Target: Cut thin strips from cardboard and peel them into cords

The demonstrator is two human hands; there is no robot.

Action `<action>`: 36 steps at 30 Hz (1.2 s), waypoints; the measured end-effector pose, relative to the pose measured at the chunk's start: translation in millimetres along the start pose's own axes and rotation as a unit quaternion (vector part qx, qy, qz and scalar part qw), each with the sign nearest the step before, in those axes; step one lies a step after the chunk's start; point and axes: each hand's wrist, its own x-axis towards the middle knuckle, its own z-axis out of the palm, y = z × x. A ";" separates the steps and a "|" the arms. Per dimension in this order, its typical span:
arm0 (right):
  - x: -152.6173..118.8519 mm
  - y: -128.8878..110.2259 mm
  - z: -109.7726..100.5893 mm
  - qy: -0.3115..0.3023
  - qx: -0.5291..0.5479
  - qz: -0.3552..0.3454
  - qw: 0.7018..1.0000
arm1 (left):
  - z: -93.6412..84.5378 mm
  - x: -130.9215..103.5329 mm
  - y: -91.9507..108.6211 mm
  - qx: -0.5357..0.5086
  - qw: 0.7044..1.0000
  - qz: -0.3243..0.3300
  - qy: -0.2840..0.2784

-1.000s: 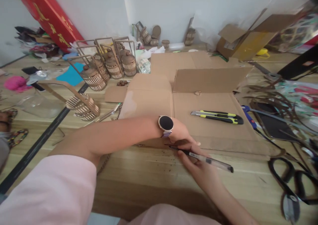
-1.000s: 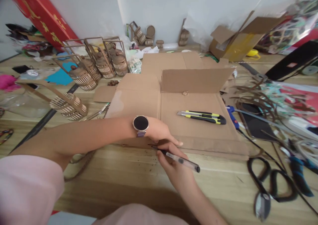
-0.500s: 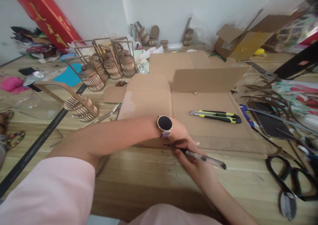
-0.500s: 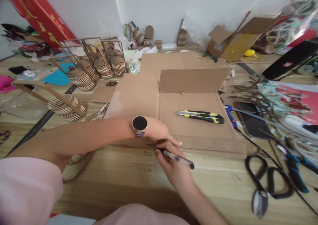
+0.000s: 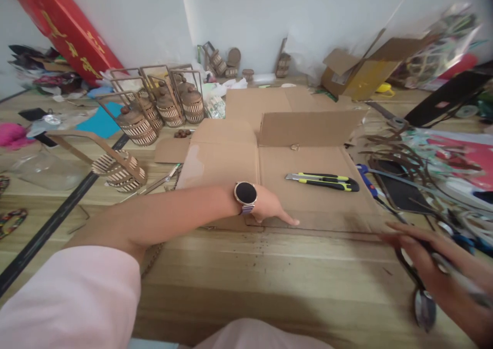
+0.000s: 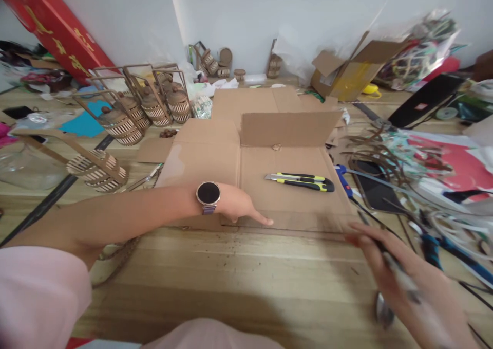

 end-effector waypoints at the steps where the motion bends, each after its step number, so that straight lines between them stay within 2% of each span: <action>1: 7.9 0.2 3.7 -0.042 0.001 -0.055 0.998 | 2.3 0.7 0.1 0.001 1.000 -0.001 0.001; 4: 35.6 -5.7 26.4 -0.147 -0.006 -0.173 0.974 | 10.4 -4.2 0.2 0.019 1.000 -0.001 0.022; 7: 56.5 -6.8 46.3 -0.200 0.001 -0.197 0.960 | 18.8 -29.0 -1.2 0.031 0.994 -0.029 0.102; 10: 66.7 -2.2 49.8 -0.223 0.018 -0.200 0.954 | 31.2 -72.9 -2.2 -0.002 0.969 -0.143 0.203; 13: 71.1 0.3 42.8 -0.230 0.038 -0.201 0.952 | 53.9 -117.0 -0.3 -0.027 0.904 -0.323 0.279; 14: 71.9 0.1 40.4 -0.226 0.042 -0.199 0.953 | 63.8 -128.3 0.9 -0.031 0.882 -0.376 0.283; 17: 73.8 -1.2 37.7 -0.191 0.030 -0.187 0.963 | 95.1 -148.3 4.4 -0.048 0.833 -0.493 0.245; 19: 76.3 -0.4 40.2 -0.182 0.017 -0.181 0.966 | 112.4 -151.7 5.8 -0.070 0.809 -0.541 0.218; 22: 82.1 4.6 47.0 -0.204 0.007 -0.186 0.961 | 127.3 -150.1 5.5 -0.088 0.791 -0.565 0.218; 28: 88.2 11.4 46.4 -0.208 -0.020 -0.229 0.951 | 128.0 -146.4 1.0 -0.070 0.792 -0.563 0.226; 32: 90.8 6.8 27.3 -0.191 -0.057 -0.216 0.956 | 126.3 -145.7 -2.5 -0.060 0.797 -0.558 0.222; 36: 93.1 3.9 5.2 -0.178 -0.093 -0.187 0.962 | 124.9 -145.8 -3.3 -0.032 0.793 -0.582 0.180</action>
